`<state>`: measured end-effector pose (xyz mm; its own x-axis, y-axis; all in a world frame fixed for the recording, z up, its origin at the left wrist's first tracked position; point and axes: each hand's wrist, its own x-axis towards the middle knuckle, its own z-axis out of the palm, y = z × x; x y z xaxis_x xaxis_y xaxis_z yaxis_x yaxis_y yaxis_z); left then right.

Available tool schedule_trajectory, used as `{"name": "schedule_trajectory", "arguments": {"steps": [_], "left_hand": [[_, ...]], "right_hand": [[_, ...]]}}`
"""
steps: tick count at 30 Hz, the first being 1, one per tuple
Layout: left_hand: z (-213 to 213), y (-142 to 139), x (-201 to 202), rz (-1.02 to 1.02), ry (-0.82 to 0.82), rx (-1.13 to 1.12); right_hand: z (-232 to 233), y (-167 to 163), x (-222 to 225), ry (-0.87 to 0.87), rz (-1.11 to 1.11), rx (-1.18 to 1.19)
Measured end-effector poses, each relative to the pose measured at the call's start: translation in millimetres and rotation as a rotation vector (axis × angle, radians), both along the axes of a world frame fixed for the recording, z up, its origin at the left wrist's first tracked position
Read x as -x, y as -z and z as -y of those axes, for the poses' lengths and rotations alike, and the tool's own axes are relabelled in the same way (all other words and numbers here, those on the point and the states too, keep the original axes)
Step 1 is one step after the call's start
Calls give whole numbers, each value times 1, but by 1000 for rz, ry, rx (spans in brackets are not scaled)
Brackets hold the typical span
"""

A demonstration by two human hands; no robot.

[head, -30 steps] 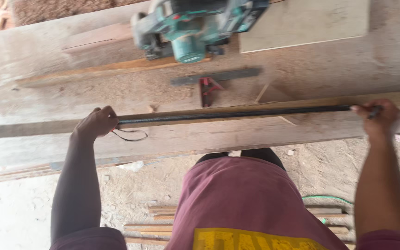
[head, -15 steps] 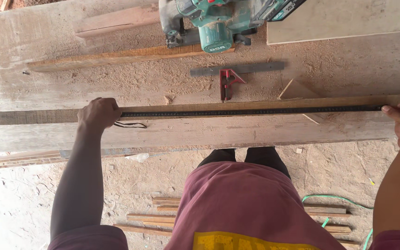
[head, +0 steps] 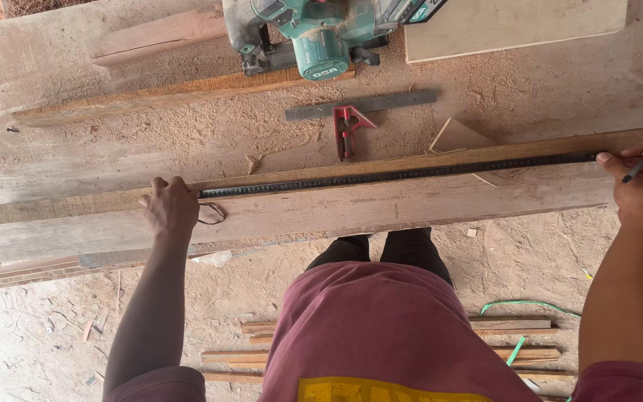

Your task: The person measures and marks a long wooden plank using a tape measure, a try square, and a pen. They draw straight lines and perpendicular lines along the plank's length, then write notes on a small piece of wood.

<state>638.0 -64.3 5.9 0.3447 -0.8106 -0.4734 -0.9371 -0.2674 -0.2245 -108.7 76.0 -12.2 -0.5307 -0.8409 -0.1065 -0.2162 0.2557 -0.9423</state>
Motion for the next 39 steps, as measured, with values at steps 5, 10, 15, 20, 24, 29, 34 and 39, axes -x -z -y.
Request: {"name": "schedule_trajectory", "arguments": {"steps": [5,10,15,20,24,29,34,39], "left_hand": [[-5,17,-7,-38,-40,102],[-4,20,-8,-44,-46,121],[-5,19,-3,-57,-54,144],[-2,23,0,88,216,137],[-7,22,9,66,161,140],[-5,19,21,56,132,131],[-2,16,38,38,102,179],[-3,38,54,43,102,185]], "right_hand": [[-5,-1,-4,-2,-251,-68],[-2,-6,-8,32,-402,-169],[-3,-4,-8,11,-633,-257],[-8,-5,-5,35,-750,-120],[-14,-10,-1,257,-273,121],[-9,-4,-3,6,50,173],[24,40,-25,-224,113,133],[51,80,-55,-612,166,252]]}}
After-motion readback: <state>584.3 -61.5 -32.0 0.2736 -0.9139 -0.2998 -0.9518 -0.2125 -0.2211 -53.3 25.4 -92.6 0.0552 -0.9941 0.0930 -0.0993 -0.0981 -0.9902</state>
